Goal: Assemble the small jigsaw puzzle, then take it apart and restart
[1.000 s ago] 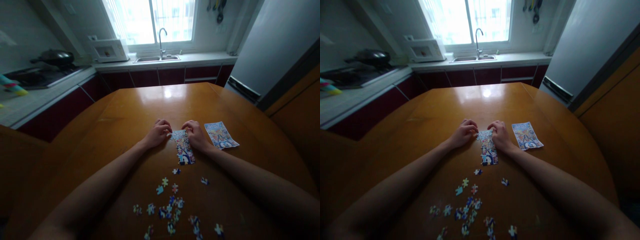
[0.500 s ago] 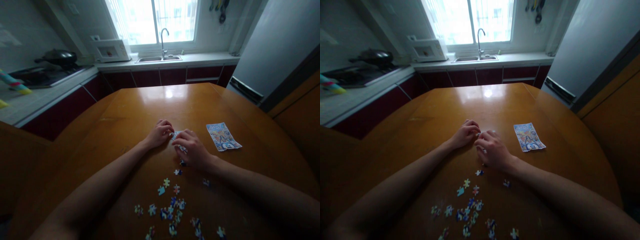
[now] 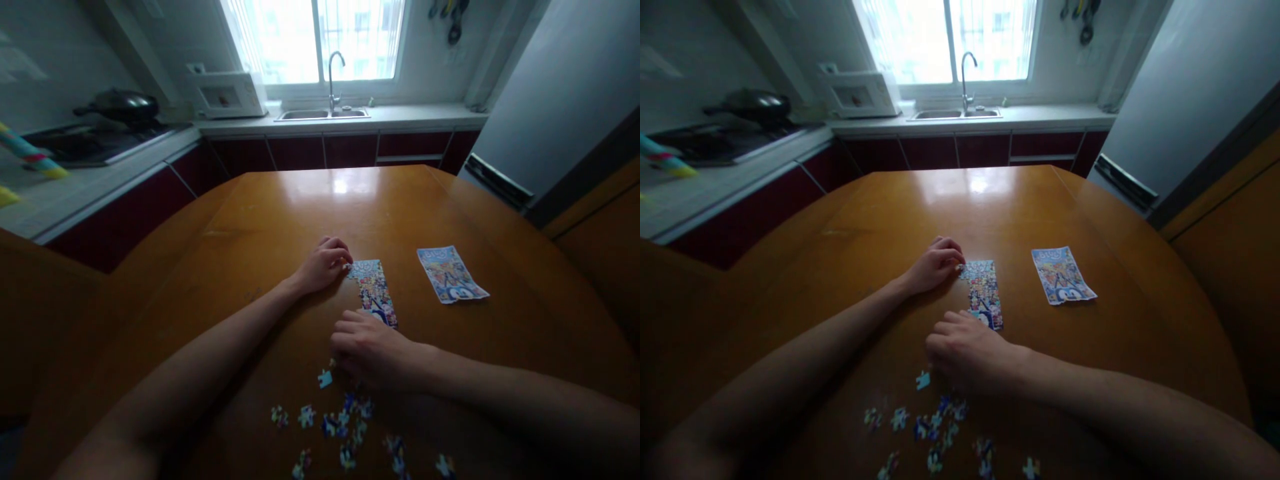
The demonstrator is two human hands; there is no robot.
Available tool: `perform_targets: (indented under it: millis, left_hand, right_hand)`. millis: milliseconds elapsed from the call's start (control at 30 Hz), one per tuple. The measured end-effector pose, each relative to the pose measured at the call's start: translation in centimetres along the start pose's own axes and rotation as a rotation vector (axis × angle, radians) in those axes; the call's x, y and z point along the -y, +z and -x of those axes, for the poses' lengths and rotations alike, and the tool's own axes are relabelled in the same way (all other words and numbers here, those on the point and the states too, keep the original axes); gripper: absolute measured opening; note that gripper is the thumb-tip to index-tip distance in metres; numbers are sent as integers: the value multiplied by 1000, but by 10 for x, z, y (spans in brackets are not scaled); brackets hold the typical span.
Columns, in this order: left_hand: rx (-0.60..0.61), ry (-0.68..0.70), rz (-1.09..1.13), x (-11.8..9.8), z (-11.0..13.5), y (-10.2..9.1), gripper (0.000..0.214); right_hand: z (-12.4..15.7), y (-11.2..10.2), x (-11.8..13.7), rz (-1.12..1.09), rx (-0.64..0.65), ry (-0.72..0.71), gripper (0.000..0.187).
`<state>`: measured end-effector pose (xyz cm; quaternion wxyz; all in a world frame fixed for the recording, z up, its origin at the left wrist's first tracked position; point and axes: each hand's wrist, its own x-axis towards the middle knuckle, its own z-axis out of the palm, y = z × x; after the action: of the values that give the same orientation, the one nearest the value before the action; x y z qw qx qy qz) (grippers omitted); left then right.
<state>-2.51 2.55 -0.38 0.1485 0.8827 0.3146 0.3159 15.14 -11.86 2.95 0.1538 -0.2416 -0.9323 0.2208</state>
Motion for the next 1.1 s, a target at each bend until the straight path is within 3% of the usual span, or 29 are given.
perform_targets:
  millis: [67, 167, 267, 367, 533, 800, 1100]
  left_hand:
    - [-4, 5, 5, 1, 0, 0, 23]
    - [-39, 27, 23, 0, 0, -2, 22]
    - [-60, 82, 60, -5, 0, -7, 15]
    - [-65, 167, 62, -13, 0, -10, 9]
    - [-77, 278, -11, -17, -1, -9, 13]
    - [-62, 318, -45, -19, -1, -8, 5]
    - [125, 284, 94, -18, 3, -18, 8]
  right_hand:
    - [-3, -4, -7, -165, -95, 24, 7]
    - [-8, -13, -32, -328, -346, 145, 10]
    - [-12, -23, -65, -357, -589, 329, 9]
    - [-12, -29, -87, -378, -706, 437, 4]
    - [-11, -30, -91, -412, -731, 433, 7]
    - [-12, -25, -94, -408, -732, 427, 11]
    - [-8, -21, -104, -165, -751, 493, 17]
